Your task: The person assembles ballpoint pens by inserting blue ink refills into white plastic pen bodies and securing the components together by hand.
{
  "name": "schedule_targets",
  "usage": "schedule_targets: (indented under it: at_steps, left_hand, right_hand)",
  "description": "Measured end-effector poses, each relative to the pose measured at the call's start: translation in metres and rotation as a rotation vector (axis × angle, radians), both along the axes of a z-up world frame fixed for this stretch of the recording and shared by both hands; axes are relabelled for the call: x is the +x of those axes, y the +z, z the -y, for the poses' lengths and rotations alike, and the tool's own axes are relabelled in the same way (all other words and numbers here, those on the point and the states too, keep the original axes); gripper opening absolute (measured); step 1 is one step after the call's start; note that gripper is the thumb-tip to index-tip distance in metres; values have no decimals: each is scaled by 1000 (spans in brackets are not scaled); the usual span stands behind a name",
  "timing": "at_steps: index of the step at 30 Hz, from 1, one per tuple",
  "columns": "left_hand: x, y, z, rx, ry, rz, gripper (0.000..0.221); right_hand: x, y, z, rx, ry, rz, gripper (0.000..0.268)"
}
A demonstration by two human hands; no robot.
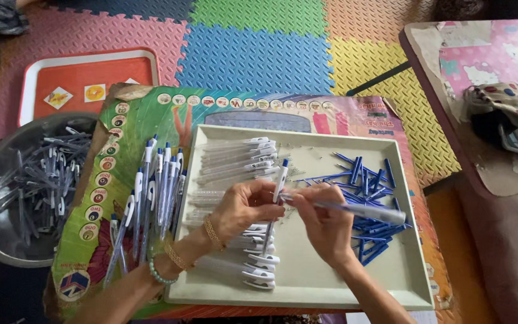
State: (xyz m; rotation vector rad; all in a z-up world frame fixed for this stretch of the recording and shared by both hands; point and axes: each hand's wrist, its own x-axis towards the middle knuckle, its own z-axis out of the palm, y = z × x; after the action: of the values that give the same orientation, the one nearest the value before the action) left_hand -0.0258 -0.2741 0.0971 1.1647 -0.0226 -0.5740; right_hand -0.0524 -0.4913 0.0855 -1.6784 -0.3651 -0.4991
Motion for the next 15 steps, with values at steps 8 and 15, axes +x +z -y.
schedule_targets:
  at_steps: [8,15]
  left_hand:
    - [-1,8,5,-25,-16,-25,41]
    - [9,-25,4,210,24,234,45]
  right_hand:
    - [6,23,-17,104,71,28,10]
    - [8,24,-10,-78,86,107,13]
